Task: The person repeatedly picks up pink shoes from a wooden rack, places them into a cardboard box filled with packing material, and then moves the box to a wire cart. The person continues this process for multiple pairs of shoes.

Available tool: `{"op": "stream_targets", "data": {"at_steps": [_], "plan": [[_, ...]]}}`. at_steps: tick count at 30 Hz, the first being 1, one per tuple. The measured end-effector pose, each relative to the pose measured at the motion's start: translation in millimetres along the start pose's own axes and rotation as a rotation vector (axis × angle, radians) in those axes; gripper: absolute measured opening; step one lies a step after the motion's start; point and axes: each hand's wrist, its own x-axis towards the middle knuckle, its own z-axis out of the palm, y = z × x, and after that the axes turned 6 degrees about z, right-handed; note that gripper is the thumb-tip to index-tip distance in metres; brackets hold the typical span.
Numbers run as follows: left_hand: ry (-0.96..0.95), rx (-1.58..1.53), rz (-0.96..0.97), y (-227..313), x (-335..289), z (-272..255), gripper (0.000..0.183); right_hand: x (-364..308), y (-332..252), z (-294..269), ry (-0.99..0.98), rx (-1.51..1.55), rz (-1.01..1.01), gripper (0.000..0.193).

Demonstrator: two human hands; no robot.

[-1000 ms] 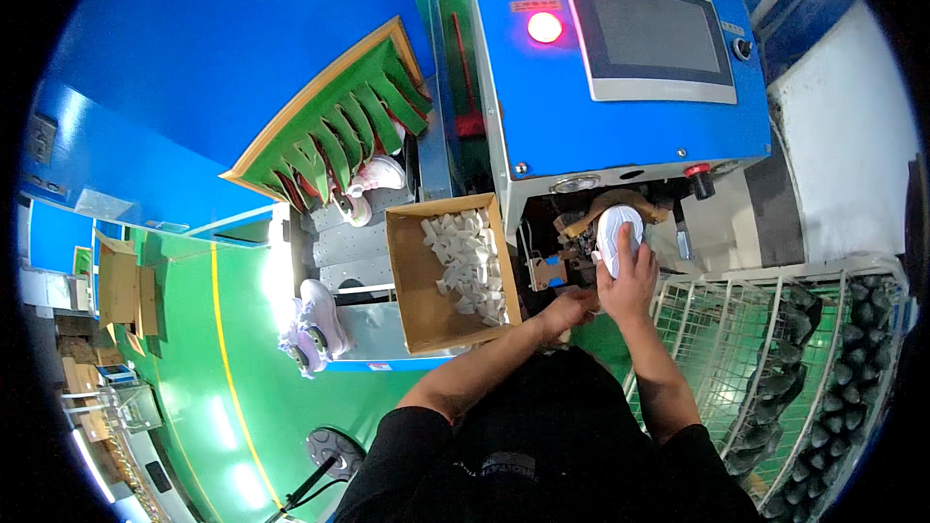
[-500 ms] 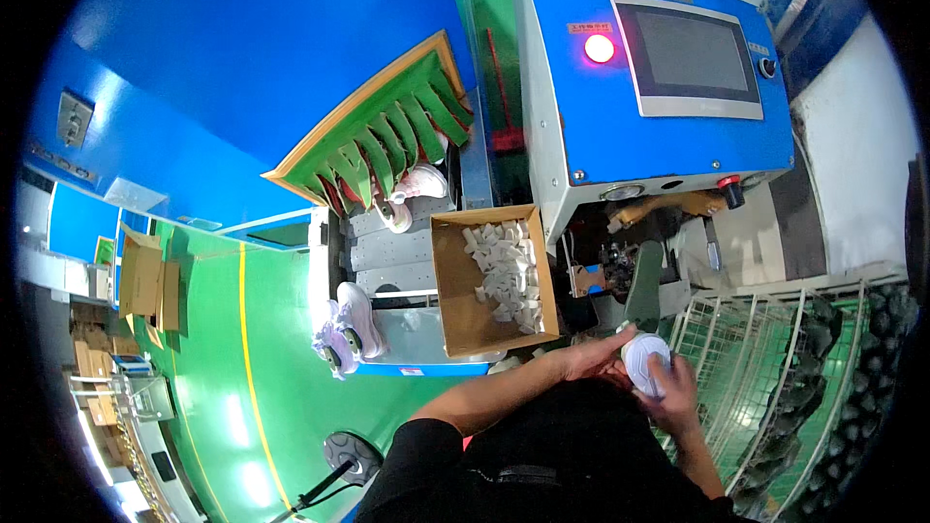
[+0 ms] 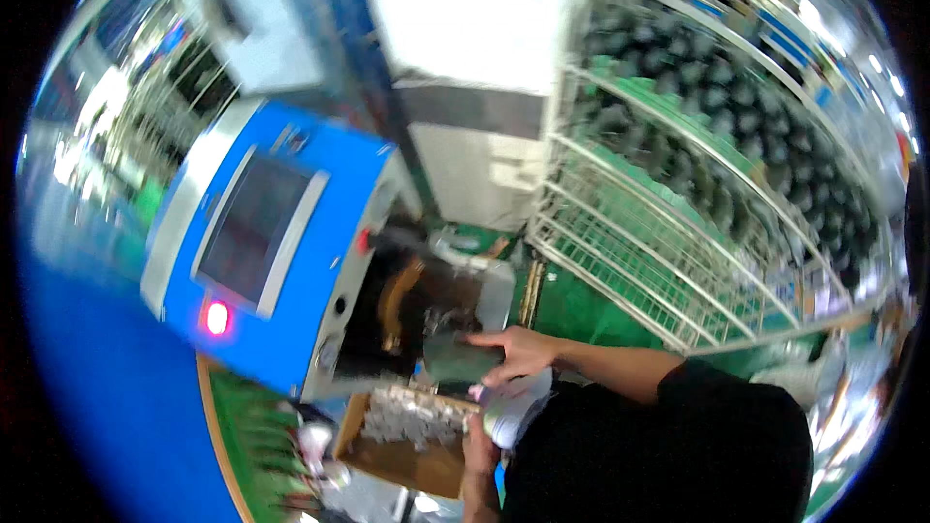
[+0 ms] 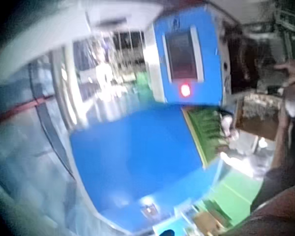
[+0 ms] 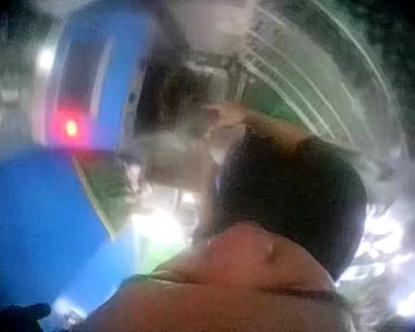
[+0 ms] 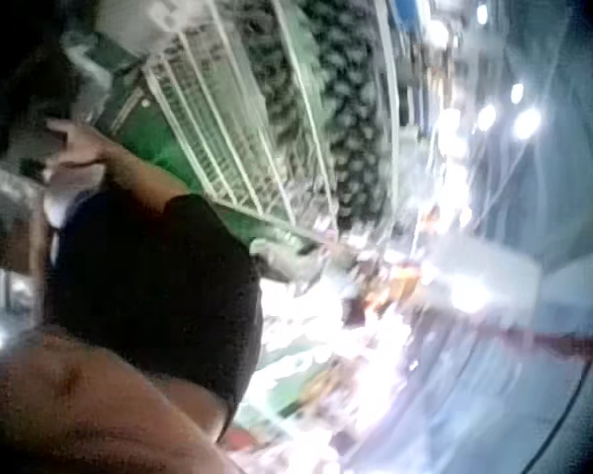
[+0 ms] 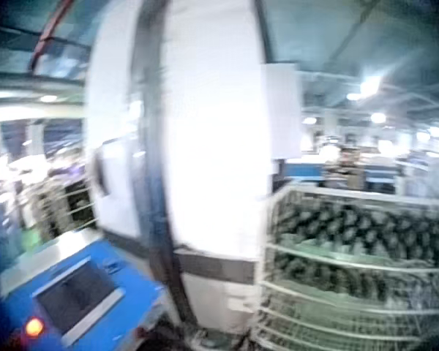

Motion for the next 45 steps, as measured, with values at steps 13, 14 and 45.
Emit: {"op": "stream_targets", "data": {"at_steps": [13, 14, 45], "plan": [[-0.149, 0.412, 0.297, 75.2, -21.2, 116.4, 0.052, -307.1, 143.9, -155.5, 1.616, 0.139, 0.535, 0.081], [-0.165, 0.438, 0.303, 77.9, -18.9, 131.0, 0.052, -332.8, 166.0, -170.9, 1.698, -0.047, 0.716, 0.082], [-0.028, -0.111, 0.259, 45.5, -52.5, 56.7, 0.037, -390.4, 310.6, -333.4, 1.555, -0.290, 0.698, 0.038]]}}
